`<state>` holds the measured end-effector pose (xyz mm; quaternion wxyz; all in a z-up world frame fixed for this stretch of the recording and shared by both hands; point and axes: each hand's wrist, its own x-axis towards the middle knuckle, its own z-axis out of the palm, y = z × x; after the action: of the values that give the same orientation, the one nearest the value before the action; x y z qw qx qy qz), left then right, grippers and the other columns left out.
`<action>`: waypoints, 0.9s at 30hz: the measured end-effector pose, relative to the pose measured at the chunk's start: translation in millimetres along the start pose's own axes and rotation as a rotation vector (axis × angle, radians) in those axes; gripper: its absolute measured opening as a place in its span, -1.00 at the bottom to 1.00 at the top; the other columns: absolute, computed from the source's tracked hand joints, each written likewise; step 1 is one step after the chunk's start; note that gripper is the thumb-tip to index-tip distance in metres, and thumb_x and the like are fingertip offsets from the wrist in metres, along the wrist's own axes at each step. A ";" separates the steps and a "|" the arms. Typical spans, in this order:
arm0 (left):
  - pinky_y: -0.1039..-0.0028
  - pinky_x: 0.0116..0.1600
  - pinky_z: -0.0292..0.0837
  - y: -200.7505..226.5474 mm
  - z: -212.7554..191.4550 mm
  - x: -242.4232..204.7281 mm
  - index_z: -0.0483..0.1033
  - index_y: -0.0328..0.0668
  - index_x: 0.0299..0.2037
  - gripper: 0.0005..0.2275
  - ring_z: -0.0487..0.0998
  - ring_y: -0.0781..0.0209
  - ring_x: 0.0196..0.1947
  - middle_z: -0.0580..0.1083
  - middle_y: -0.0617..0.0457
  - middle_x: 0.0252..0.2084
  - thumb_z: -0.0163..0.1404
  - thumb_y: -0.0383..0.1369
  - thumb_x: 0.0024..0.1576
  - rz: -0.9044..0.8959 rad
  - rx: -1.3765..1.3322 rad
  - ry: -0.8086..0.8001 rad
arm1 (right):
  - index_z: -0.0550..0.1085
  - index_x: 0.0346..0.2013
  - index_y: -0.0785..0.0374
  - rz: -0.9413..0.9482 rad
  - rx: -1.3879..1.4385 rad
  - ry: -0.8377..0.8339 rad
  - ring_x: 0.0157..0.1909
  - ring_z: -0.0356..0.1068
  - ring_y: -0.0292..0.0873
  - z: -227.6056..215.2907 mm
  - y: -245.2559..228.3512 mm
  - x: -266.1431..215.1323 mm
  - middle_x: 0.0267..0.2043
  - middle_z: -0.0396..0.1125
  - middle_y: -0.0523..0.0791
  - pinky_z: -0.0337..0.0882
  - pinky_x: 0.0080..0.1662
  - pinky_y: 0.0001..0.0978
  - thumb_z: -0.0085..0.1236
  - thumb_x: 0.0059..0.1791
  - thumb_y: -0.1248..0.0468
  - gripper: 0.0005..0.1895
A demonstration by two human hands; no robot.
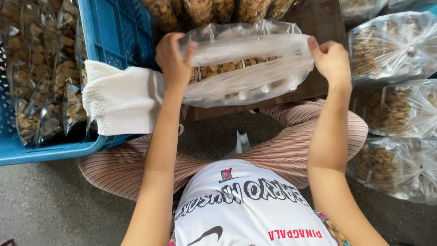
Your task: The person sits on the floor and packs small transparent snack bags into a larger white plastic bag. They arrange the bags neatly inside the larger bag and adjust the contents throughout the process.
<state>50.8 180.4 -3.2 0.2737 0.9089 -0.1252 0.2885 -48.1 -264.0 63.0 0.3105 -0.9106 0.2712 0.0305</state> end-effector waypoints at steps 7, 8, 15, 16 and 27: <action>0.18 0.18 0.28 29.8 16.4 13.9 0.61 0.04 -0.16 -0.69 0.53 0.08 -0.24 0.54 0.07 -0.34 0.00 0.03 0.31 -0.027 0.002 -0.480 | 0.61 -0.17 0.32 -0.043 0.152 -0.149 -0.23 0.47 0.02 37.9 -17.2 -21.3 -0.28 0.49 0.03 0.44 -0.10 -0.08 0.22 0.00 -0.07 -0.53; 0.25 0.24 0.31 18.2 27.8 14.8 0.63 0.05 -0.14 -0.70 0.53 0.08 -0.30 0.52 0.02 -0.41 -0.02 0.01 0.39 -0.190 -0.054 -0.583 | 0.60 -0.18 0.33 0.019 0.391 -0.248 -0.23 0.47 -0.04 45.3 -10.9 -7.9 -0.26 0.50 -0.02 0.44 -0.11 -0.13 0.24 -0.02 -0.05 -0.55; 0.31 -0.13 0.44 -64.4 91.3 62.4 0.60 -0.20 -0.33 -0.75 0.56 0.17 -0.30 0.58 0.06 -0.36 -0.01 -0.19 0.23 -0.883 -0.943 -0.530 | 0.51 -0.22 0.19 0.405 1.376 -0.540 -0.04 0.49 -0.10 59.9 16.7 39.4 -0.11 0.48 -0.09 0.55 0.03 -0.13 0.26 -0.12 0.02 -0.65; 0.31 -0.11 0.45 -63.6 88.5 66.4 0.60 -0.17 -0.30 -0.72 0.57 0.18 -0.28 0.60 0.09 -0.32 -0.02 -0.14 0.23 -0.772 -0.776 -0.455 | 0.49 -0.18 0.13 0.330 1.162 -0.371 -0.07 0.45 -0.14 56.1 12.0 33.2 -0.12 0.47 -0.11 0.49 0.04 -0.01 0.25 -0.10 -0.05 -0.62; 0.07 0.02 0.44 1.8 -64.7 -81.1 0.40 -0.33 0.00 -0.62 0.49 -0.20 -0.07 0.46 -0.24 -0.08 0.08 -0.11 0.27 -0.769 -0.200 -0.486 | 0.50 -0.24 0.57 0.152 0.193 -0.326 -0.36 0.50 -0.14 25.6 -9.0 -19.5 -0.30 0.47 0.09 0.53 -0.25 -0.34 0.14 0.12 -0.07 -0.39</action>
<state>-44.5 221.4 -6.3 0.4099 0.8997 0.1334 -0.0687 -57.3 -233.8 51.7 0.4330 -0.8364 0.2871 0.1748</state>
